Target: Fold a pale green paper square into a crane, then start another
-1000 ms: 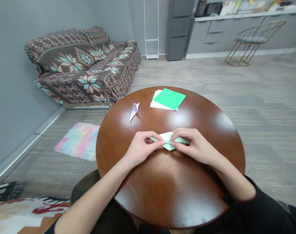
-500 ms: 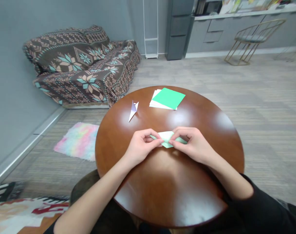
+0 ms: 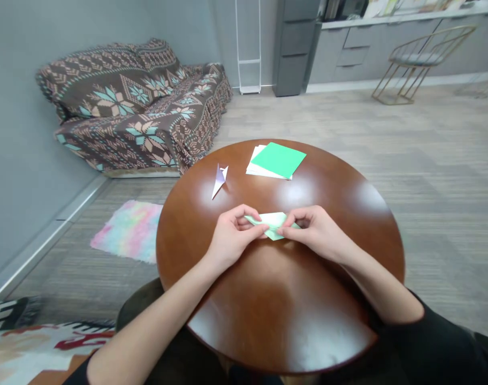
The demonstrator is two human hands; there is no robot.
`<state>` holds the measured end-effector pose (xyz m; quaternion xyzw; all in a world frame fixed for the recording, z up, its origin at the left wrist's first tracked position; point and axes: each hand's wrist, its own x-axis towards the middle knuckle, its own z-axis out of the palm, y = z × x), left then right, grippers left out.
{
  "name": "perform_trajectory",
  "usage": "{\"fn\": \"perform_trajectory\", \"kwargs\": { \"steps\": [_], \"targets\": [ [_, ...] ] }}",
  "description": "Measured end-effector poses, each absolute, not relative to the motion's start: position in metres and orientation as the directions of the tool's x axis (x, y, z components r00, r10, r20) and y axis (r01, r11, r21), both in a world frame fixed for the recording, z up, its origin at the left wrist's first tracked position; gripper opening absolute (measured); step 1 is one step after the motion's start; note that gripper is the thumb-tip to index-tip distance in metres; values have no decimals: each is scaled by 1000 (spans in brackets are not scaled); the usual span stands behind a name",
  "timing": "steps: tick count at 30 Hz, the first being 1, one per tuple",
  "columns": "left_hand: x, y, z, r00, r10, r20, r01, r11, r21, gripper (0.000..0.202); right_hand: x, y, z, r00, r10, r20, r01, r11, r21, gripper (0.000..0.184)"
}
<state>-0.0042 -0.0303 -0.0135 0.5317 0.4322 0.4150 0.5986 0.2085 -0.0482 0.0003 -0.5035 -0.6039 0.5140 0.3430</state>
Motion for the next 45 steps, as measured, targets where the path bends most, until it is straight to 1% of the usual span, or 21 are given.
{"fn": "perform_trajectory", "kwargs": {
  "steps": [5,11,18,23,25,27,29,31,33,34,36,39,42,45],
  "targets": [
    [-3,-29,-15,279,958,-73,-72,96,993,34,208,-49,4,-253,957,-139,271,-68,-960,14],
    [-1,-27,-16,284,956,-77,-88,106,991,35,207,-49,1,-191,976,-104,269,-50,-962,17],
    [0,-28,-17,269,959,-83,-74,107,991,39,206,-48,-2,-172,981,-94,297,-39,-954,14],
    [3,-29,-13,241,965,-99,-61,117,991,43,205,-47,-3,-172,978,-117,284,-65,-957,15],
    [4,-30,-14,223,970,-95,-90,117,989,47,203,-46,-3,-152,980,-132,249,-91,-964,17],
    [7,-30,-15,209,974,-90,-159,124,979,53,200,-47,-3,-122,985,-122,159,-102,-982,25],
    [9,-31,-18,206,974,-97,-241,146,959,55,195,-48,-3,-120,987,-104,44,-100,-994,40],
    [10,-30,-21,224,968,-115,-284,177,942,47,191,-50,-4,-179,978,-107,-21,-112,-993,50],
    [10,-30,-22,252,960,-122,-271,191,943,36,190,-50,-4,-246,962,-121,-36,-134,-990,53],
    [10,-29,-21,270,955,-119,-250,189,950,33,190,-50,-4,-261,958,-123,-35,-137,-990,52],
    [9,-30,-18,309,945,-109,-201,177,964,31,192,-49,-3,-234,967,-102,-31,-112,-993,48],
    [8,-31,-11,389,914,-118,-155,191,969,29,196,-48,-1,-181,982,-48,-20,-53,-998,35],
    [7,-32,-9,456,875,-166,-162,265,951,29,197,-48,0,-202,978,-60,15,-59,-998,27],
    [6,-32,-11,536,817,-212,-155,342,927,29,196,-49,-1,-146,989,-32,27,-29,-999,27]
  ]
}}
